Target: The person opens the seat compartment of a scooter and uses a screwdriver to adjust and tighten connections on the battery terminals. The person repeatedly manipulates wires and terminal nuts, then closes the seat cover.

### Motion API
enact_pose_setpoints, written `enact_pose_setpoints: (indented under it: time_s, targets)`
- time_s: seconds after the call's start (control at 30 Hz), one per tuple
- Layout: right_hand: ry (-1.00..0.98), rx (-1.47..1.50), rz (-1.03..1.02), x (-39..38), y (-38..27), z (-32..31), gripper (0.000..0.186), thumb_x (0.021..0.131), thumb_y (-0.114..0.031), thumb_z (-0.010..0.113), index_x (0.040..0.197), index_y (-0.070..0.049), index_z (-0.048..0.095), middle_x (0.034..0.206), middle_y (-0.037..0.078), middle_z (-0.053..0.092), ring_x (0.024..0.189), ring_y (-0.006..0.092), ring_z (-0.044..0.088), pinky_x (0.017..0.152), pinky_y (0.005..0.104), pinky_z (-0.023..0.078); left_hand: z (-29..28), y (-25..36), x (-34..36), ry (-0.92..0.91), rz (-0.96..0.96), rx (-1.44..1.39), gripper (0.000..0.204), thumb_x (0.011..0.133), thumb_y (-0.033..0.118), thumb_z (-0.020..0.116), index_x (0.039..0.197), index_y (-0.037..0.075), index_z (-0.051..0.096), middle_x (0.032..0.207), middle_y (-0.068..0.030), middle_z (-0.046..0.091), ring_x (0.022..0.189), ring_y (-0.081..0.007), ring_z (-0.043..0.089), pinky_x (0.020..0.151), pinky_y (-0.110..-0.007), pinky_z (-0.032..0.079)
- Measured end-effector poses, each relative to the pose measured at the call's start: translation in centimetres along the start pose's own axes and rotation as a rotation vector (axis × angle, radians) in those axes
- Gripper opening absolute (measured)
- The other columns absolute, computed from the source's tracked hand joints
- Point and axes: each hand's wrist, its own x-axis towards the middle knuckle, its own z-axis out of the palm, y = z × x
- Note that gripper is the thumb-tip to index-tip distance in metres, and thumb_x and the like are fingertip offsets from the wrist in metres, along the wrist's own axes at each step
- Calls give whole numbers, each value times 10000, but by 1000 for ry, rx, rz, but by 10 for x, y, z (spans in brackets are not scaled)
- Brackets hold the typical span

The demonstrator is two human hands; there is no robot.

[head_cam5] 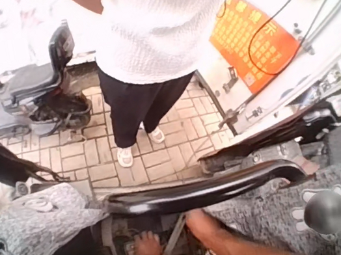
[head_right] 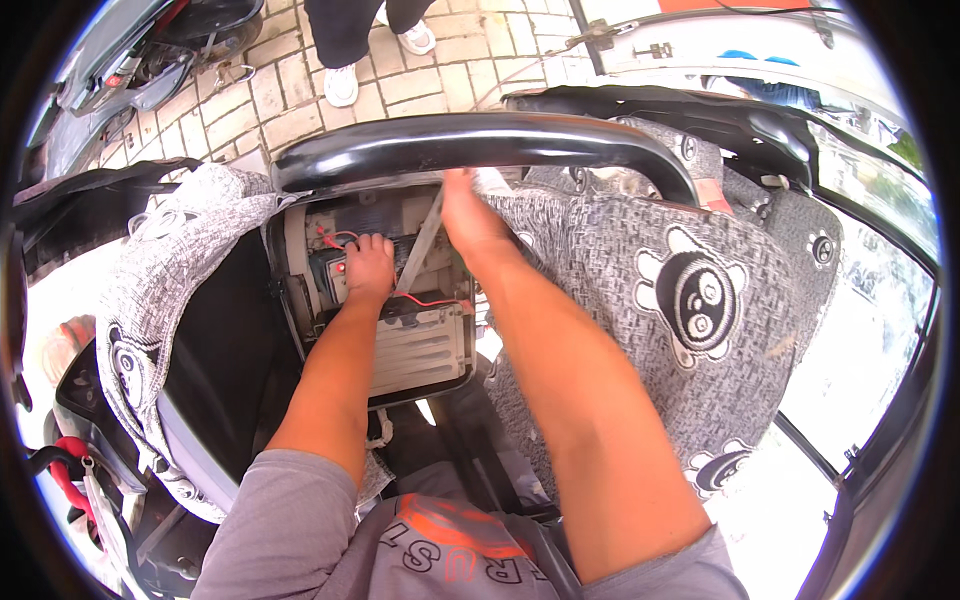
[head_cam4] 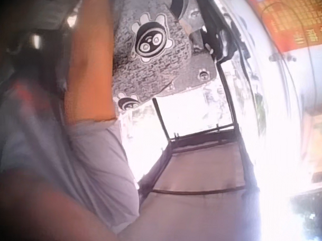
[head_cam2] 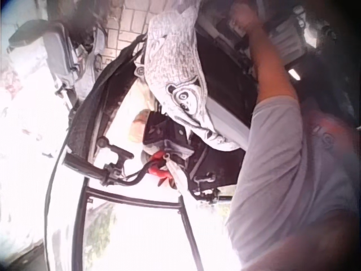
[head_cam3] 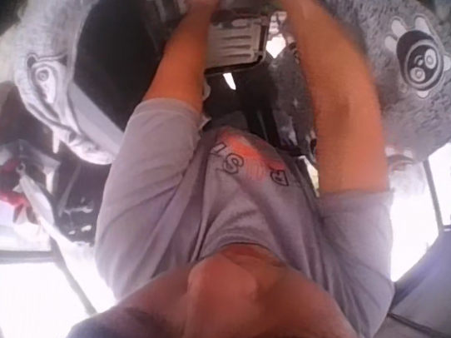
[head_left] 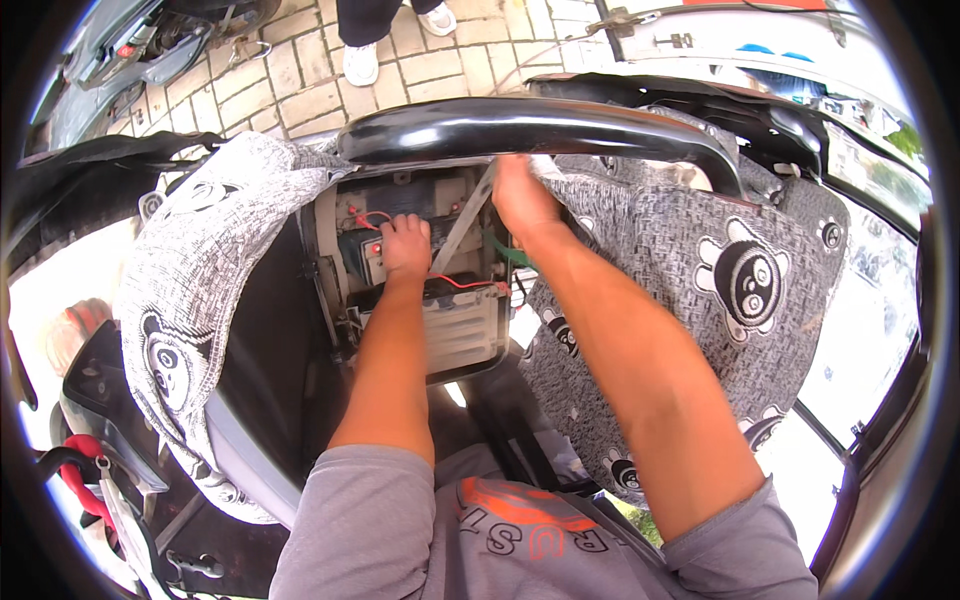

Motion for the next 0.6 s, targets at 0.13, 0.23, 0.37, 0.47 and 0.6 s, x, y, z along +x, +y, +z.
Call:
enact_pose_setpoints:
  time_s: [0.13, 0.23, 0.37, 0.47, 0.6]
  targets:
    - [319, 415, 274, 4, 20, -5, 277, 762, -90, 678, 965, 50, 550, 935, 208, 634, 866, 315, 625, 790, 372, 470, 9, 2, 4, 67, -5, 28, 249, 830, 213, 502, 1055, 125, 564, 1015, -40, 538, 991, -226, 483, 818, -407, 372]
    - [602, 712, 224, 14, 36, 18, 231, 770, -5, 665, 962, 51, 550, 942, 111, 646, 870, 184, 614, 814, 299, 465, 17, 6, 8, 48, 4, 57, 239, 828, 207, 498, 1042, 125, 565, 1007, -48, 536, 985, -233, 480, 821, -417, 370]
    - [342, 555, 200, 2, 16, 11, 262, 780, -77, 692, 977, 25, 552, 920, 76, 635, 880, 165, 598, 820, 302, 454, 30, 2, 1, 39, -14, 68, 232, 864, 217, 454, 1044, 137, 576, 1020, -49, 541, 990, -245, 476, 839, -448, 356]
    - [535, 708, 89, -11, 20, 21, 292, 777, -95, 688, 1009, 4, 541, 822, 97, 627, 804, 196, 604, 774, 339, 474, 19, 3, 1, 28, -2, 48, 230, 862, 213, 457, 1044, 137, 577, 1019, -46, 541, 993, -241, 477, 842, -445, 355]
    - [576, 1253, 88, -4, 22, 24, 316, 789, -83, 673, 1038, 23, 510, 1021, 118, 578, 935, 168, 568, 868, 316, 439, 18, 2, 2, 53, -16, 45, 220, 857, 205, 462, 1030, 140, 581, 1006, -44, 545, 984, -238, 481, 841, -440, 357]
